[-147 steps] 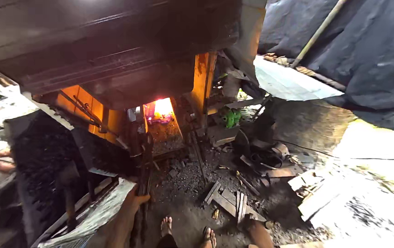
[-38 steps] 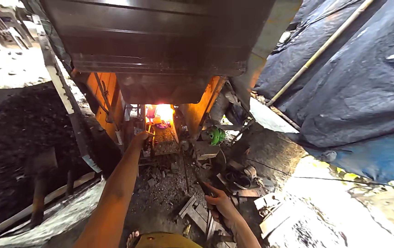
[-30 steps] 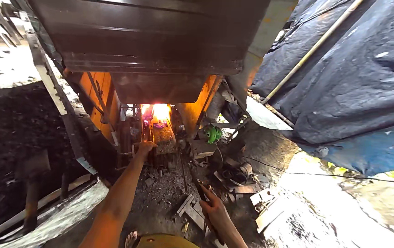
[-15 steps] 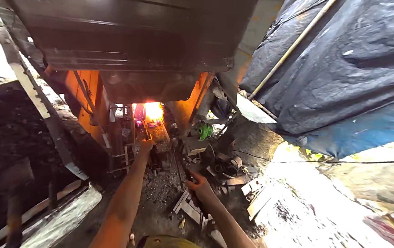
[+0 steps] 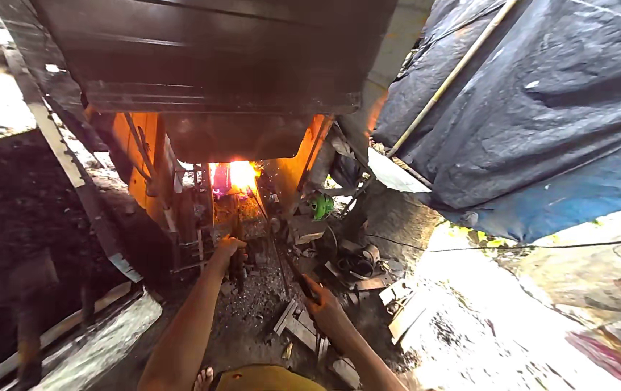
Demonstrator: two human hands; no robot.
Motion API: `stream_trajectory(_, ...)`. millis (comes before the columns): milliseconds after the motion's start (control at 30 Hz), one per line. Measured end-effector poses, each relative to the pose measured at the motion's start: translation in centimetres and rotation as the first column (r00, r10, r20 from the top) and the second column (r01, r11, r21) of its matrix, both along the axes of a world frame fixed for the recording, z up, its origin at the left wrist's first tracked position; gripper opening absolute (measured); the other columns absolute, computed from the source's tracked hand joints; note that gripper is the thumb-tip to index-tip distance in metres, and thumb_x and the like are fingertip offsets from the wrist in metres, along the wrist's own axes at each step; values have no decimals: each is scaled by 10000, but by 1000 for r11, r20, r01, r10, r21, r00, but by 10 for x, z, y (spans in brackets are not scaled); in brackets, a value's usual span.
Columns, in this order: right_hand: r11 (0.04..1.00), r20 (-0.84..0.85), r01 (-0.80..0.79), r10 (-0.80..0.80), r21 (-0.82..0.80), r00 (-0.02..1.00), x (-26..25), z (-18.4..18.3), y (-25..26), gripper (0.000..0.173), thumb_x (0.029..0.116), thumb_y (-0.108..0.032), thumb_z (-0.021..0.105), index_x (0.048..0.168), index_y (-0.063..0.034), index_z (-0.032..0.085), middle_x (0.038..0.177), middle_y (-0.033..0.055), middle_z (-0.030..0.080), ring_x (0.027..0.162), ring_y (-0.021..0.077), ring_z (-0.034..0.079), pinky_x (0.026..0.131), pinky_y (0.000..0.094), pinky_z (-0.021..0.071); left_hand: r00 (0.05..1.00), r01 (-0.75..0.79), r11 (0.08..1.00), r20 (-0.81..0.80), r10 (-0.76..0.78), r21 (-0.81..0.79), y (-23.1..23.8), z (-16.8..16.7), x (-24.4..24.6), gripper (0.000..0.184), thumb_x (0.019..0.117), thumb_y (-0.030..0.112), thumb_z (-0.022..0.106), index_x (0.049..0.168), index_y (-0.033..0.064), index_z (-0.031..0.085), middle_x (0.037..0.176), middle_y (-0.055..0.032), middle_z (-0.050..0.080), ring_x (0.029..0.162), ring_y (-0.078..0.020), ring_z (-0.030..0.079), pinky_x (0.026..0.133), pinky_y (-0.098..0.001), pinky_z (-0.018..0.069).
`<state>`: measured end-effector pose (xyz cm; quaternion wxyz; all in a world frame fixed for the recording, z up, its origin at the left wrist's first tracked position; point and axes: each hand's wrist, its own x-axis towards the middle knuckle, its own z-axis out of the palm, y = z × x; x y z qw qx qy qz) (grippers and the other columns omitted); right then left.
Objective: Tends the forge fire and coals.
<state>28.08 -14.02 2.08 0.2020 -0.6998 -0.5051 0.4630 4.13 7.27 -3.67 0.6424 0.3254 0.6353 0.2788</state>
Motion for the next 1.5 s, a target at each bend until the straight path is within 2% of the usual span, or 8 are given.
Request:
stream_trajectory(133,999,190,-33,30,15,981,16,-1,-47,618,1043,-185,536,1628,-226,338,1157,196,712,941,330,708,891,540,557,999,24,999,-39,-25,-24,12,4,1,570,946,93,667,1467,88,435,1041,-188,630,751,-265,666,650,-430,594)
stream_trajectory(467,999,177,-5,12,-37,984,40,-36,-143,627,1035,-199,564,1622,-166,348,1170,221,729,1016,394,725,951,609,540,990,60,998,-123,-63,-25,38,-12,15,453,964,154,665,1377,60,505,928,-157,654,689,-240,664,603,-390,579)
stream_trajectory(667,998,140,-41,49,-57,989,42,-46,-137,623,1032,-184,562,1618,-158,355,1165,230,730,1016,392,725,959,595,537,761,368,929,-582,-287,24,60,13,6,556,916,234,760,1373,-27,581,1403,-241,583,1314,-344,558,1101,-516,444)
stream_trajectory(933,995,-45,-97,95,-29,994,10,-57,-74,580,1038,-187,545,1600,-188,400,1263,207,690,1087,334,699,989,549,531,881,258,963,-429,-199,83,64,52,-24,277,946,192,698,1145,8,644,870,-86,667,651,-138,606,601,-311,533)
stream_trajectory(1133,993,105,-116,119,-39,987,-12,-35,17,608,1068,-193,473,1645,-233,285,1299,221,663,1157,370,670,1012,571,512,951,207,974,-253,-178,92,68,50,-33,179,1016,188,589,1051,29,664,738,-49,662,532,-102,573,476,-248,471)
stream_trajectory(1267,974,353,-151,203,-169,913,-10,-3,-9,720,1044,-174,497,1668,-270,151,1097,235,710,1007,434,701,895,618,543,924,202,975,-347,-158,94,60,17,-31,227,984,186,661,1127,11,662,829,-95,703,602,-152,638,524,-307,531)
stream_trajectory(1367,972,419,-98,182,-214,890,-1,-3,-53,730,1030,-203,522,1663,-313,175,1069,211,723,985,430,706,873,628,547,889,196,978,-435,-145,76,46,-19,-20,499,906,135,753,1336,-41,571,1208,-243,655,1069,-337,659,919,-518,544)
stream_trajectory(1500,980,334,-76,135,-182,933,11,1,-105,611,1071,-225,475,1647,-185,277,1050,257,735,965,466,713,890,660,530,947,77,994,-318,-48,79,36,-55,-5,486,959,173,705,1331,-78,518,1117,-220,671,941,-279,698,841,-440,586)
